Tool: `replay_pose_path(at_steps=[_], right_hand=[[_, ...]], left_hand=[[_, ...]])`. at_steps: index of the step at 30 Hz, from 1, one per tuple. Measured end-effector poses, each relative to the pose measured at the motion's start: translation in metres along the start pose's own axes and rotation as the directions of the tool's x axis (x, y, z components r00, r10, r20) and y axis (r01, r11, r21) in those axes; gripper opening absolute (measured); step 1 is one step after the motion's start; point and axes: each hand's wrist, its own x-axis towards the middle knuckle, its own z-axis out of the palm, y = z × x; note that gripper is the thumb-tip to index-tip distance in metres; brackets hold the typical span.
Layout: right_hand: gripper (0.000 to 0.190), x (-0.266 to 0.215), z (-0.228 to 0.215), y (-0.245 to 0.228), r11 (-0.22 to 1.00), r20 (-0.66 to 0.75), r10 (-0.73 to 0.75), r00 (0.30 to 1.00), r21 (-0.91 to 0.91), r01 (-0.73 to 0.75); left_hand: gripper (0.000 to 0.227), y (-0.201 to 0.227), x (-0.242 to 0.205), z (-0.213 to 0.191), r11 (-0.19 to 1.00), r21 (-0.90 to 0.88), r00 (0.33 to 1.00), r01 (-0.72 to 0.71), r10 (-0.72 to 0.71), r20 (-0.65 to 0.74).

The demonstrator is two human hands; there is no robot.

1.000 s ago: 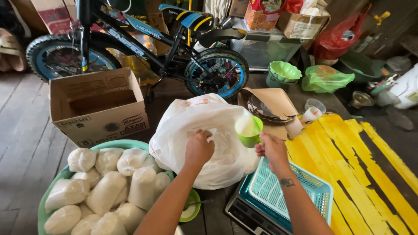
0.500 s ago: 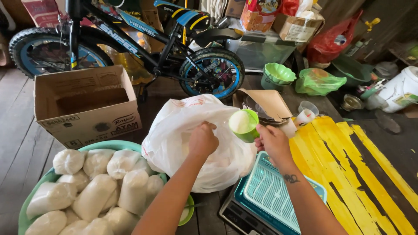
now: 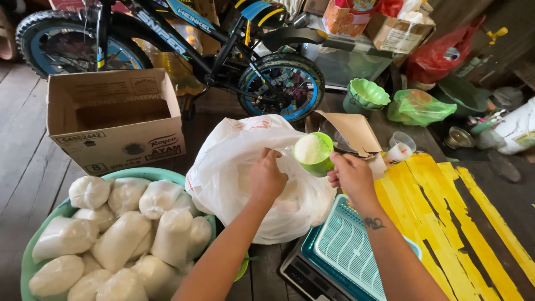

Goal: Packaging sugar from a large bulk bag into smaller individual plastic bags using a scoop and a spoon for precise weighing on a digital scale.

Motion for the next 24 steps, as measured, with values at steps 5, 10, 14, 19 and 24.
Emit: replay_pose_path(at_steps=[5, 10, 14, 19, 24], right_hand=[[0.04, 0.011, 0.005, 0.017, 0.966, 0.021, -0.063, 0.998, -0.251, 0.066], [0.041, 0.008, 0.006, 0.019, 0.883, 0.054, -0.062, 0.997, -0.462, 0.08], [0.041, 0.005, 0.008, 0.022, 0.844, 0.069, -0.111, 0.991, -0.52, 0.131], [0.044, 0.015, 0.008, 0.031, 0.774, 0.068, -0.202, 0.977, -0.6, 0.202], [0.048, 0.004, 0.014, 0.022, 0.68, 0.116, -0.424, 0.898, -0.615, 0.4]], left_hand=[[0.046, -0.016, 0.005, 0.013, 1.0, -0.021, 1.0, -0.005, 0.005, 0.012], [0.049, -0.028, 0.011, 0.021, 0.998, -0.052, 0.998, -0.041, 0.043, 0.04], [0.053, -0.029, 0.01, 0.02, 0.995, -0.078, 0.996, -0.059, 0.063, 0.06], [0.053, -0.039, 0.011, 0.028, 0.994, -0.075, 0.994, -0.076, 0.081, 0.067], [0.052, -0.04, 0.011, 0.025, 0.993, -0.079, 0.992, -0.092, 0.099, 0.084]])
